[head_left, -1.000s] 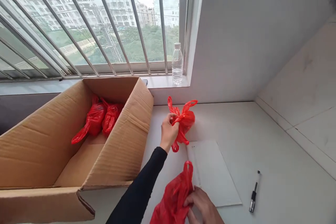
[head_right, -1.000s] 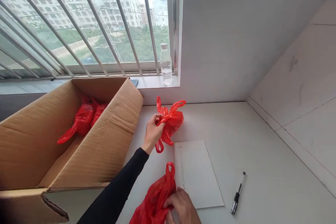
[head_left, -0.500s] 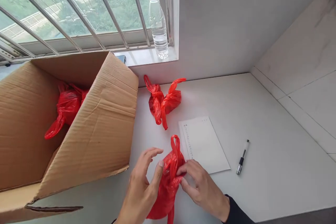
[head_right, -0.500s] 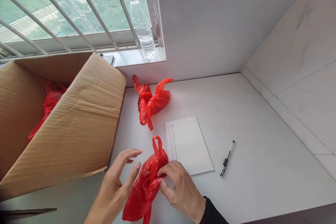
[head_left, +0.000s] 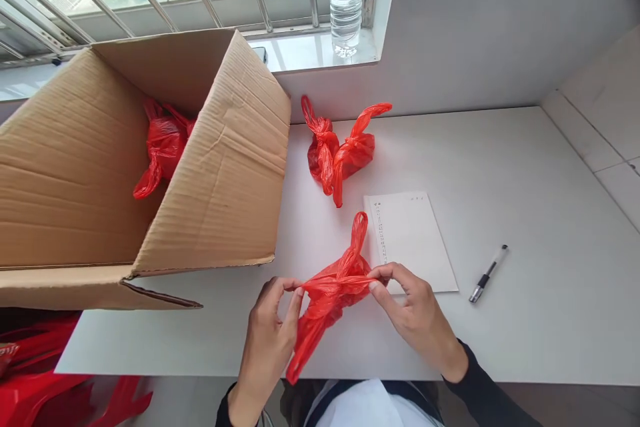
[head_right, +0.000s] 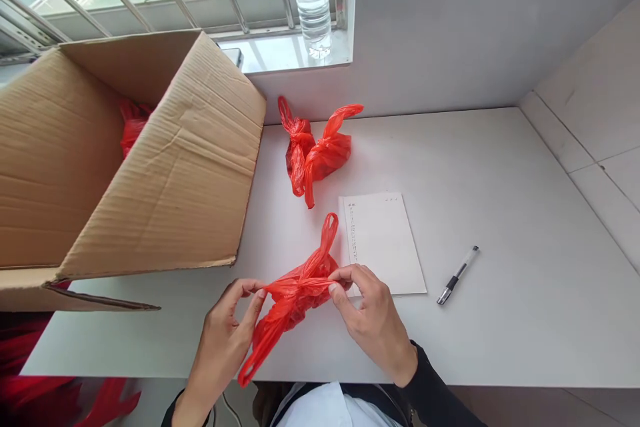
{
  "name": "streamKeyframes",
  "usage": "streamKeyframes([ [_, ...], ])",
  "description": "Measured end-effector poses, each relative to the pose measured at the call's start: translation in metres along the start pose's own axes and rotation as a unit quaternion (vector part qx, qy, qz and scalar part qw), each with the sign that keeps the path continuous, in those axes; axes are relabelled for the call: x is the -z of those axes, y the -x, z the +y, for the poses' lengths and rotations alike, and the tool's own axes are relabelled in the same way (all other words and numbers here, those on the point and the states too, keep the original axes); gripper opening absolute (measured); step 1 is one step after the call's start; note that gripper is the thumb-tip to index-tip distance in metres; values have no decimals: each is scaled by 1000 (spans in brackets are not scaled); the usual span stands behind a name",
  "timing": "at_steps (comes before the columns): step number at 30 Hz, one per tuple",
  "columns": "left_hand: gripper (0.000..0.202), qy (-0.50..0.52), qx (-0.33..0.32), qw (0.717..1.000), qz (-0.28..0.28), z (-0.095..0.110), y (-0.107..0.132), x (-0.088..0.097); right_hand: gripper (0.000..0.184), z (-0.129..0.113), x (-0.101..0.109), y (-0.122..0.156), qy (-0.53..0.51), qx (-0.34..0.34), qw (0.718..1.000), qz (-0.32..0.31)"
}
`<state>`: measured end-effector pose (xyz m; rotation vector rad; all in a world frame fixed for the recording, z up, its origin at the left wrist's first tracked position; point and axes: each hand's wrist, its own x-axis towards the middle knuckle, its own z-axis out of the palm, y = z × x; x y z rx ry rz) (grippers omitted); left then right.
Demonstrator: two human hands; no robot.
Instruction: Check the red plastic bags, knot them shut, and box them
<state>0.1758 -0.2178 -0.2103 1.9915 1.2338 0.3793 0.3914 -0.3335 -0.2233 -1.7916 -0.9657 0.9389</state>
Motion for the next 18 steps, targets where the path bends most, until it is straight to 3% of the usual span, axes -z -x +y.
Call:
streamKeyframes([
  [2, 18, 8, -2, 1000, 10, 4, 2, 3, 19, -1, 1, 0, -7, -20, 1000, 5],
  [5, 27, 15, -59, 998, -8, 11, 6, 0, 18, -2, -1, -1, -15, -18, 1000, -1],
  [8, 12, 18, -108, 994, -30, 11, 8, -5, 17, -3, -3, -2, -12, -20, 1000, -5],
  [12, 11, 34, -91, 995, 18, -2, 4, 2, 15, 3, 4, -3, -1, -46, 999, 23],
  [15, 9, 55, -75, 995, 32, -9, 1, 8, 14, 4, 8, -5, 34, 10, 998, 48],
  [18, 11, 79, -94, 992, 5, -5, -1, 6, 31, -4, 1, -8, 67, 113, 991, 35],
])
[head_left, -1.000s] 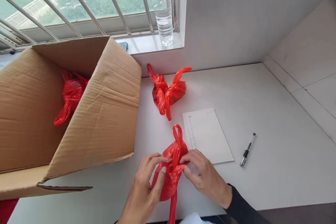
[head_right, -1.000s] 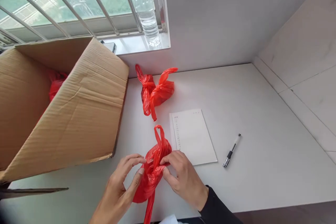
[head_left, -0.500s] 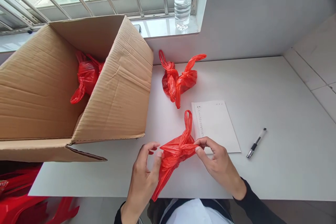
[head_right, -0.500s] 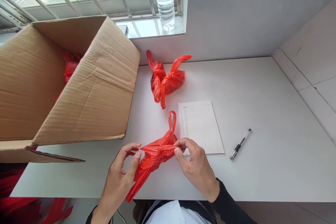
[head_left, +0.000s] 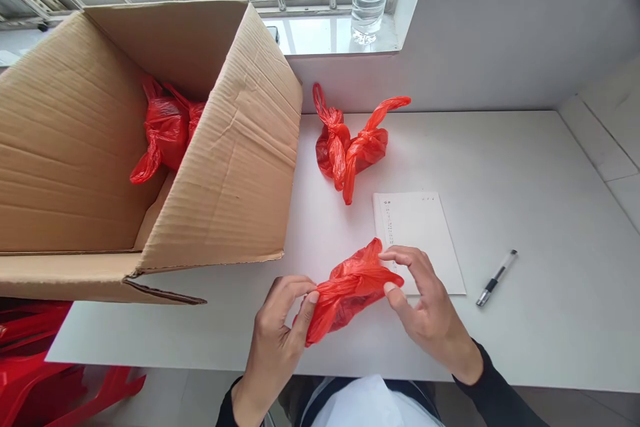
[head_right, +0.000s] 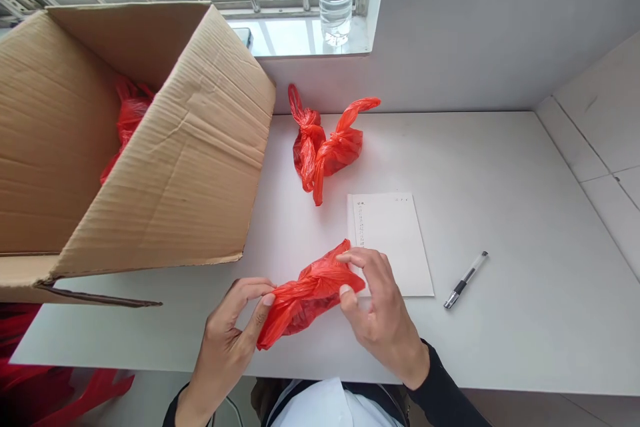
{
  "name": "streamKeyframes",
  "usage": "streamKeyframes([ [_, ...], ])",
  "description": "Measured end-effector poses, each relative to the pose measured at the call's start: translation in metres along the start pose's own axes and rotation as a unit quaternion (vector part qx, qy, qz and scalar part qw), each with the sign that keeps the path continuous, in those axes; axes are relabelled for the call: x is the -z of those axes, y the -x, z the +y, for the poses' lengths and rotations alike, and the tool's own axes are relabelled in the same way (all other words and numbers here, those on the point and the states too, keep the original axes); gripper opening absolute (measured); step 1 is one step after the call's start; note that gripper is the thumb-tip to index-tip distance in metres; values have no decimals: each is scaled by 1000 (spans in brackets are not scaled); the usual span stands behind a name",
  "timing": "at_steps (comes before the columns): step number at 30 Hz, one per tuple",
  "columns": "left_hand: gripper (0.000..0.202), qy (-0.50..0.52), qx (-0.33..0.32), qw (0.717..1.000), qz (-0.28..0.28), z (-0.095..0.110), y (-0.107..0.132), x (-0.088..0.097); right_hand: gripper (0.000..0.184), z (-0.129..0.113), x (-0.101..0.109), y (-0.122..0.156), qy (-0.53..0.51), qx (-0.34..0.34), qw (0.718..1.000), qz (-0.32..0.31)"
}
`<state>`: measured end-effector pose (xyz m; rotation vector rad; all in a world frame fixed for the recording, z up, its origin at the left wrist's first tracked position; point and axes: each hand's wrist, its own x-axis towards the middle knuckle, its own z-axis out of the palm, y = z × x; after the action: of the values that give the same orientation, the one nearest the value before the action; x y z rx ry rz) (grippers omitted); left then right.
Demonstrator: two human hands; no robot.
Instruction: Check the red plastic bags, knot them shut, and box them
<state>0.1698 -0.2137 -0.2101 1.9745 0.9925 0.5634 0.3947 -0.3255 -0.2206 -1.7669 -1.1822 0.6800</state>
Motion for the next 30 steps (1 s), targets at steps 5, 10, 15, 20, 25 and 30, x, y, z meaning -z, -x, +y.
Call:
streamKeyframes([
  [5, 12, 20, -2, 1000, 14, 3, 3, -7, 14, -11, -13, -9, 13, 31, 996, -80],
  [10, 11, 11, 77, 993, 88, -9, 11, 4, 16, -5, 2, -8, -23, -89, 995, -45],
  [15, 39, -9, 51, 996, 67, 1, 14, -2, 19, -7, 6, -4, -48, -130, 987, -77],
  [20, 23, -32, -20, 999, 29, 18, 10, -9, 18, -13, 0, -1, -2, -71, 991, -114],
  [25, 12, -3, 43, 989, 145, 20, 19, 3, 25, -7, 12, 9, -83, -184, 979, -15],
  [30, 14, 35, 95, 972, 214, 21, 33, 9, 25, 4, 19, 18, -163, -195, 966, 53],
])
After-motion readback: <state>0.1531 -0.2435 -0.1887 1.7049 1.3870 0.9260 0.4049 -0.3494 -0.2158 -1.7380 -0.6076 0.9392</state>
